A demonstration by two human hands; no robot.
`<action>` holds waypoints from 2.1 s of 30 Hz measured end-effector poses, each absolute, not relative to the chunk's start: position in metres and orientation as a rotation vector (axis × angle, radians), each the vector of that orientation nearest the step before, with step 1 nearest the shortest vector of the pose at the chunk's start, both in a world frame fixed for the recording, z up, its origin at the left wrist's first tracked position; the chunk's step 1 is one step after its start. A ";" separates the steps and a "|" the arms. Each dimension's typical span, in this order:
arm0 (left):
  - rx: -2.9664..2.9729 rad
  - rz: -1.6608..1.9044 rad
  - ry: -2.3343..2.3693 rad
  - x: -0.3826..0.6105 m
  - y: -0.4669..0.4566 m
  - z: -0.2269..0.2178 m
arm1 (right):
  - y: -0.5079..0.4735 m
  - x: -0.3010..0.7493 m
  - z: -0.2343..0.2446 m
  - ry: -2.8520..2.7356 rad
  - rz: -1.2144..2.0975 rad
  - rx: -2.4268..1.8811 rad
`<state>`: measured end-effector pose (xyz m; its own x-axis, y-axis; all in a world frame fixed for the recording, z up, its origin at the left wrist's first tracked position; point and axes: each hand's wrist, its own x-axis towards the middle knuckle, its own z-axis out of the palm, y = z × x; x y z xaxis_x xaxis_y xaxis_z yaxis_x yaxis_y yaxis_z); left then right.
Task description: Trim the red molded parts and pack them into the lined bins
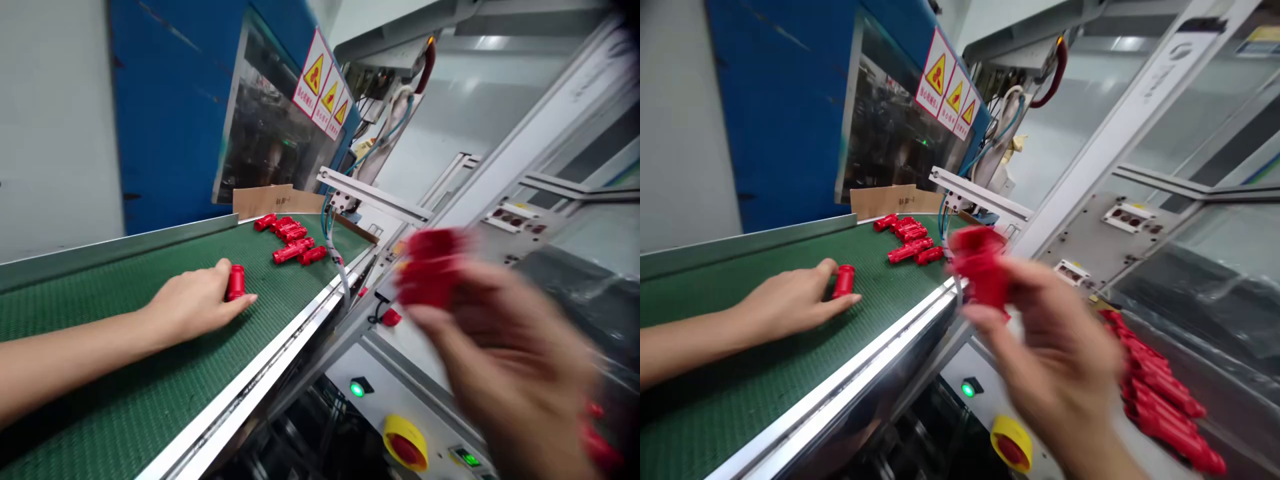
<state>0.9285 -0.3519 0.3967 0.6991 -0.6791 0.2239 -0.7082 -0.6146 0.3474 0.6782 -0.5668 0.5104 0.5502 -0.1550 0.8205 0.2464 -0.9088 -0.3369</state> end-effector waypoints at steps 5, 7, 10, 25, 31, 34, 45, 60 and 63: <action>2.425 0.136 -1.242 0.929 -0.352 0.410 | -0.542 0.763 0.465 -0.114 -0.776 -2.375; 2.348 0.035 -1.354 0.934 -0.334 0.411 | -0.551 0.795 0.456 -0.036 -0.669 -2.344; 2.231 -0.084 -1.467 0.933 -0.308 0.401 | -0.553 0.833 0.445 -0.019 -0.546 -2.391; 2.177 0.371 -1.425 0.930 -0.312 0.368 | -0.555 0.876 0.401 -0.244 -0.145 -2.327; 2.120 0.093 -1.445 0.936 -0.319 0.379 | -0.549 0.872 0.410 -0.303 -0.154 -2.458; 2.120 0.049 -1.421 0.941 -0.320 0.387 | -0.566 0.877 0.433 -0.292 -0.285 -2.634; 2.257 0.067 -1.308 0.927 -0.309 0.383 | -0.564 0.912 0.450 -0.291 -0.562 -2.714; 2.298 0.279 -1.324 0.920 -0.301 0.382 | -0.539 0.904 0.410 -0.274 -0.436 -2.475; 2.301 0.388 -1.367 0.923 -0.301 0.380 | -0.523 0.911 0.406 -0.297 -0.417 -2.519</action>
